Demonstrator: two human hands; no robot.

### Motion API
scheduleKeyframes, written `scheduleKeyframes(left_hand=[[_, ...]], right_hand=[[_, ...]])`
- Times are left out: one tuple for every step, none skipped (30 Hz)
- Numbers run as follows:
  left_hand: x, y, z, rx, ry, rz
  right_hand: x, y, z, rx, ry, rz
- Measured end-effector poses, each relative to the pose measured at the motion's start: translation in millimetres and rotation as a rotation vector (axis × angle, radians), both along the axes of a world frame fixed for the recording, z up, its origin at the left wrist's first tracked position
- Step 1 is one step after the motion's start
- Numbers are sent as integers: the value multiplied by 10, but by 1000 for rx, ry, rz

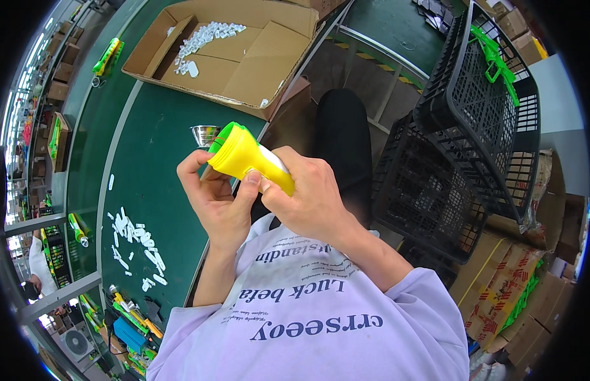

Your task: The person assembles a handheld plastic flashlight by hand, fitting internal components like a reflector and switch assembly into a plastic casing and then securing the external plastic shell.

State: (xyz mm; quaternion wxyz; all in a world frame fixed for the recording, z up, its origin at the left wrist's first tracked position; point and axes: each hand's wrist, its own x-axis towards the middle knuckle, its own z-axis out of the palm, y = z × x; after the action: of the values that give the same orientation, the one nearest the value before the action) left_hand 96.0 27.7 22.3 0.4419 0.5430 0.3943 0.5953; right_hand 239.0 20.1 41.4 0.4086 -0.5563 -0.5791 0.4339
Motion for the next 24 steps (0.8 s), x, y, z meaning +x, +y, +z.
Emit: scheduleKeyframes(left_hand=[[-1, 5, -8, -2, -1, 0], [-14, 3, 3, 17, 12, -1], [-24, 0, 11, 37, 26, -3], [-30, -5, 13, 38, 27, 4], [-30, -1, 5, 17, 28, 11], [-34, 1, 2, -5, 30, 21], [-47, 2, 5, -5, 29, 26], [-62, -3, 8, -24, 72, 43], [-89, -14, 15, -43, 116, 63], [-157, -69, 53, -42, 115, 70], [-291, -177, 129, -18, 226, 172], [-405, -228, 158, 1, 326, 258], [-543, -235, 169, 119, 328, 353], [-738, -283, 199, 231, 345, 464], [-862, -251, 322, 252, 525, 420], [-935, -103, 480, 343, 772, 278], [-978, 7, 504, 296, 903, 53], [-1023, 58, 555, 245, 1033, -163], [-1023, 73, 576, 78, 1133, -368], [-1030, 91, 667, -195, 1193, -564], [-1106, 42, 626, -209, 1147, -500], [-1185, -4, 550, -220, 1102, -437], [-1268, -4, 488, -225, 1107, -413], [-1351, -4, 440, -269, 1091, -284]], right_hand=[[0, 4, -1, -9, 13, 6], [-7, 7, 9, -13, 27, 16], [-10, 6, 11, -11, 28, 22], [-8, 5, 10, -12, 36, 31], [0, 9, 8, -16, 42, 36], [6, 21, 9, -16, 42, 39], [11, 39, 12, -34, 20, 54], [25, 49, 11, -53, -3, 67], [38, 61, 11, -52, -4, 71], [50, 76, 12, 15, -47, 123], [39, 97, 15, 87, -83, 187], [63, 122, 29, 87, -86, 193], [85, 154, 71, 202, -220, 292], [42, 173, 85, 319, -338, 408], [28, 195, 72, 440, -475, 483], [-16, 218, 46, 434, -474, 496], [-67, 259, 9, 635, -593, 550], [-142, 296, 28, 855, -699, 607], [-217, 283, 66, 872, -775, 630], [-320, 313, 98, 898, -755, 650], [-415, 350, 127, 1016, -707, 566], [-496, 391, 154, 1128, -653, 477], [-509, 477, 180, 1153, -616, 508], [-534, 514, 138, 1169, -601, 519]])
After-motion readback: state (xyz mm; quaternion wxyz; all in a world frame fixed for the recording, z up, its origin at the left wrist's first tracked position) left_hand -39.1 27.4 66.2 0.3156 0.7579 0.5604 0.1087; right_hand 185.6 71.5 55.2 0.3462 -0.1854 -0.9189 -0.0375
